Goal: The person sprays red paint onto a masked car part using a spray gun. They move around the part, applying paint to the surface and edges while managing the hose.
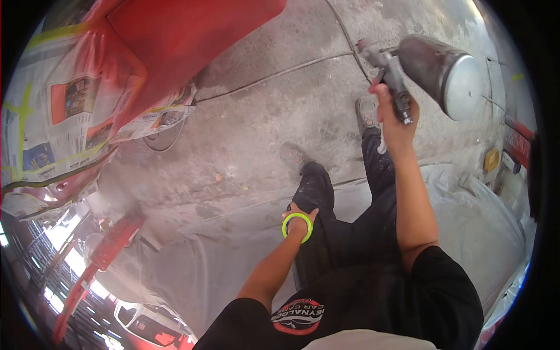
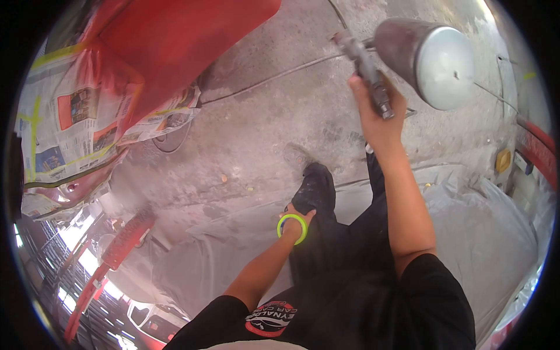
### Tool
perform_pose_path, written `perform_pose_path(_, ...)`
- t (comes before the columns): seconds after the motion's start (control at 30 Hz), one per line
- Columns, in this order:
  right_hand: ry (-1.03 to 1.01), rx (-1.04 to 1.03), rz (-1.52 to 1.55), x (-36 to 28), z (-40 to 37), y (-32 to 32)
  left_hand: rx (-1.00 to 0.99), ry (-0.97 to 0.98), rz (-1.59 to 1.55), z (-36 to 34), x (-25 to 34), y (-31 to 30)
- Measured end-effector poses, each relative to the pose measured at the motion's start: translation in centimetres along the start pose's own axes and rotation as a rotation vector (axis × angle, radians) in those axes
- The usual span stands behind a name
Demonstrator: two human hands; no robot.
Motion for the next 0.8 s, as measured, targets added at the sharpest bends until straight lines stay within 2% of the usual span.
perform_pose_path(0.1, 0.037, -0.224, 0.069, -0.9, -2.5, 1.4, -0.001, -0.005, -0.005, -0.1, 0.2, -0.2)
perform_pose_path(0.23, 0.031, -0.334, 0.251, -4.0, -4.6, 3.0, 0.013, -0.028, 0.045, -0.2, 0.4, -0.2)
perform_pose_path(0.33, 0.106, -0.386, 0.151, -3.2, -4.0, 0.9, 0.004, -0.019, 0.041, -0.1, 0.2, -0.1)
perform_pose_path(0.37, 0.155, -0.277, 0.047, -3.3, -3.6, 0.2, -0.003, -0.01, 0.014, 0.0, 0.1, -0.1)
perform_pose_path(0.43, 0.084, -0.14, 0.064, -4.0, -1.7, -0.7, -0.022, 0.01, -0.042, 0.1, -0.1, -0.1)
perform_pose_path(0.5, 0.122, -0.027, 0.02, -4.8, -0.7, -1.2, -0.039, 0.003, -0.052, 0.3, -0.1, 0.0)
perform_pose_path(0.6, -0.013, -0.043, 0.082, -4.8, -1.1, -0.2, -0.014, -0.013, -0.018, 0.2, 0.0, 0.1)
perform_pose_path(0.67, 0.087, -0.249, 0.083, -5.2, -2.8, 0.7, 0.0, -0.026, -0.005, 0.0, 0.1, 0.0)
perform_pose_path(0.77, -0.086, -0.397, 0.105, -6.7, -5.5, 4.0, 0.001, -0.032, -0.02, 0.0, 0.2, 0.0)
perform_pose_path(0.8, -0.214, -0.461, 0.031, -7.3, -5.8, 4.3, 0.007, -0.028, -0.026, 0.3, 0.1, 0.2)
Point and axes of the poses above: each hand's wrist, its own z-axis towards the middle knuckle, its own y-axis out of the palm, x = y × z, the point moved 2 cm from there along z, towards the middle knuckle, and after that the axes turned 10 degrees about -y, right-handed, at the moved point
